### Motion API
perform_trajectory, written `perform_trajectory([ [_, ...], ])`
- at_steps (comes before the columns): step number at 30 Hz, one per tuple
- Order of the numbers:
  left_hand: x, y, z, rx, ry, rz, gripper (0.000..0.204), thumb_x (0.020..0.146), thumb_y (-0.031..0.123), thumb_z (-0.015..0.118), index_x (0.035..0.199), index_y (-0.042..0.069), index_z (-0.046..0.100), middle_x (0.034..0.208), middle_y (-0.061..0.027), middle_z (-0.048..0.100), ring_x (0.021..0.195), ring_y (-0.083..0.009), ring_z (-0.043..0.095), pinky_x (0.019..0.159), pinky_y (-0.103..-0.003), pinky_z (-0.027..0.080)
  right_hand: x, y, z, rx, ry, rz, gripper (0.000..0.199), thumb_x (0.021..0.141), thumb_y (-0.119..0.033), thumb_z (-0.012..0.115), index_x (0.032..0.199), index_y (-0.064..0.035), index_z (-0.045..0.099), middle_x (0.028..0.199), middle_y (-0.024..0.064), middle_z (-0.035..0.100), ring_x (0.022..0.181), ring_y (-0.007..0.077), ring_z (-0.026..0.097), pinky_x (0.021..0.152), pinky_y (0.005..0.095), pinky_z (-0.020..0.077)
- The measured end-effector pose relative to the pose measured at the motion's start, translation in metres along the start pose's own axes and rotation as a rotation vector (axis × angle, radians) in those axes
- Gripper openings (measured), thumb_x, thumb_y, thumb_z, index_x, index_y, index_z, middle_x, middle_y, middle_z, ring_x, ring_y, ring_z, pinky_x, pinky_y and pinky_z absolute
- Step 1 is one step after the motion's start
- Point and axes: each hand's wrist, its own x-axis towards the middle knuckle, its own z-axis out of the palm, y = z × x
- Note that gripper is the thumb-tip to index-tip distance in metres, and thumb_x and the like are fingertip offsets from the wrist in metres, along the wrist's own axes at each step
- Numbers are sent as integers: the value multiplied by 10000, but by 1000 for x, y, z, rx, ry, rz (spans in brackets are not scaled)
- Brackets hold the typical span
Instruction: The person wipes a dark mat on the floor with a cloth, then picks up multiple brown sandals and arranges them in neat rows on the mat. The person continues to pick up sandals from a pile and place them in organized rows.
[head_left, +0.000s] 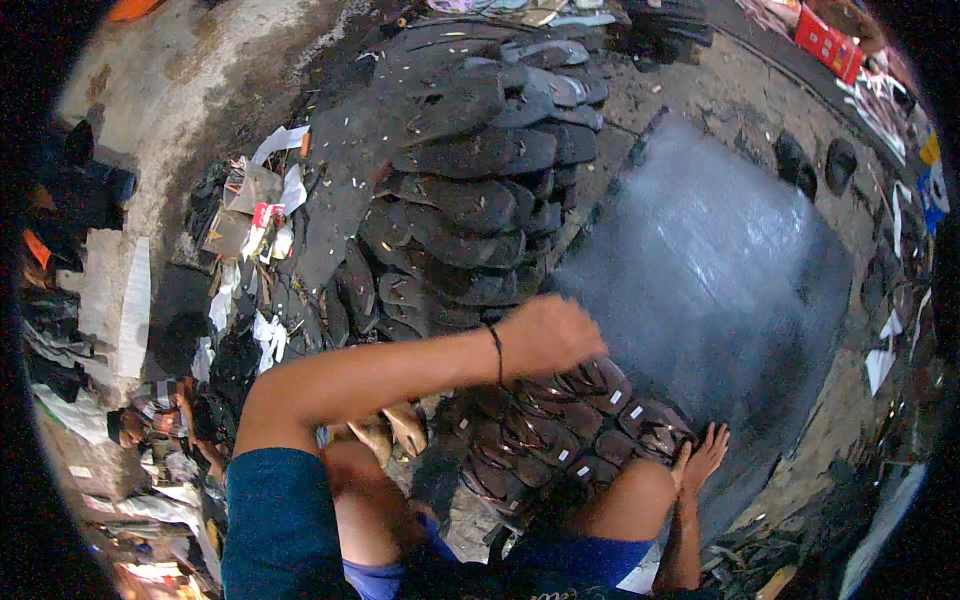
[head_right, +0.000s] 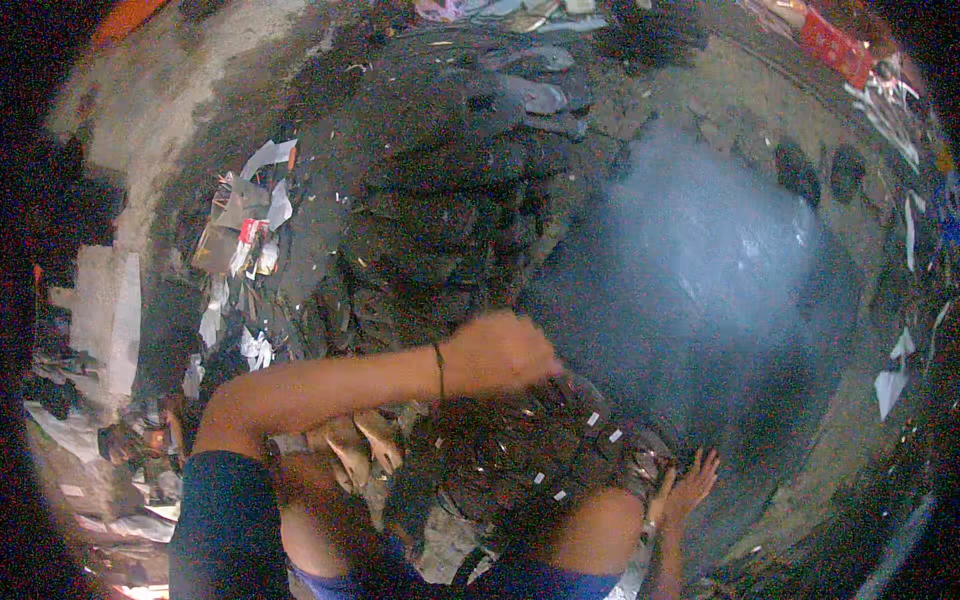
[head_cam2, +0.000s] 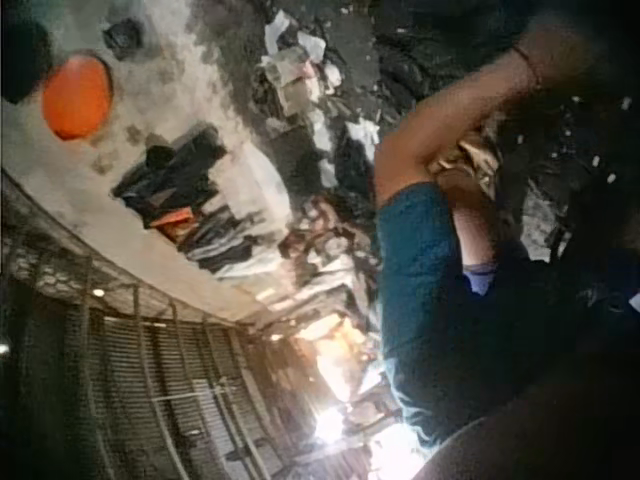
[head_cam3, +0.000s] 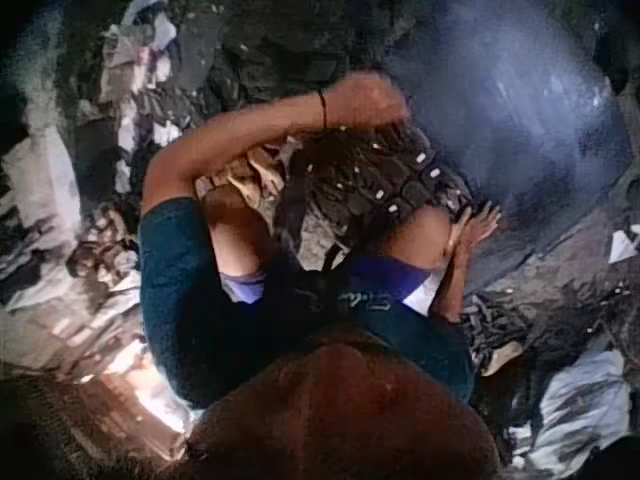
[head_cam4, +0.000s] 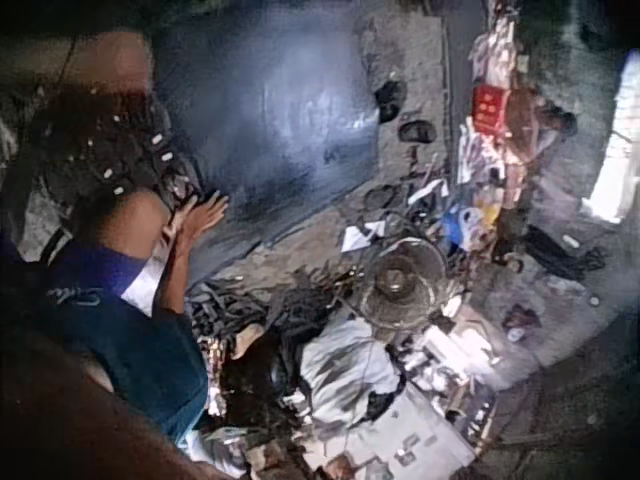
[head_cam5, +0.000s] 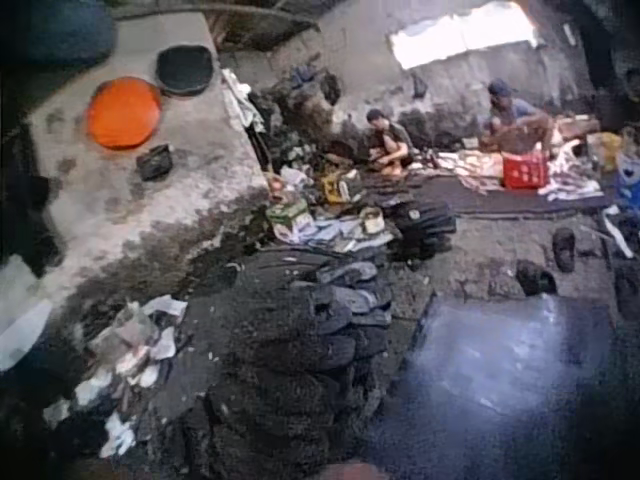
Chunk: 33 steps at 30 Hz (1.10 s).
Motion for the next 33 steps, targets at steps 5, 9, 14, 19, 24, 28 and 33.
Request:
perform_trajectory([
  [5,-2,-145,-66,103,414,-560,468,909,383,660,1213,31,606,1162,-178,644,1078,-373,575,968,-467,468,87,-16,-54,171,167,57,507,997,-358,541,1388,-40,499,1465,216,433,1346,392,417,1107,548,317],
  [9,12,-267,-83,187,713,-688,464,889,395,679,1190,51,600,1138,-173,633,1072,-384,568,957,-465,457,233,-149,-131,351,45,-332,406,925,-107,631,1311,-30,531,1231,209,577,1191,381,542,1034,444,423],
  [14,-8,-396,-149,249,67,-850,748,733,123,649,1453,196,457,1419,-139,551,1332,-358,484,1056,-627,359,317,-364,-152,670,46,-631,329,893,-15,653,1215,-37,590,1124,134,590,1017,252,625,887,356,501],
  [19,-41,-442,-158,169,-310,-855,869,668,193,810,1454,191,439,1470,-130,467,1336,-396,454,1079,-575,365,340,-472,-119,878,-40,-596,343,917,-49,661,1248,-27,577,1089,126,612,976,227,648,862,336,515],
  [24,-49,-409,-185,843,330,-523,740,643,86,831,1309,173,520,1170,-122,543,1072,-336,546,878,-471,471,339,-462,-94,898,2,-432,408,937,-71,663,1320,-37,527,1223,115,604,1048,222,638,890,338,513],
  [28,-29,-334,-205,506,544,-312,858,605,64,823,1389,172,490,1220,-133,561,1171,-385,505,1035,-470,415,347,-432,-147,1077,234,-316,633,991,-161,607,1540,-67,307,1551,175,368,1370,284,449,1067,419,432],
  [33,2,-239,-135,-59,250,70,920,614,193,886,1416,69,451,1263,-182,533,1197,-377,513,1007,-425,454,310,-400,-194,802,42,-165,300,1024,-222,578,1174,17,681,1109,56,690,1067,142,595,996,284,409],
])
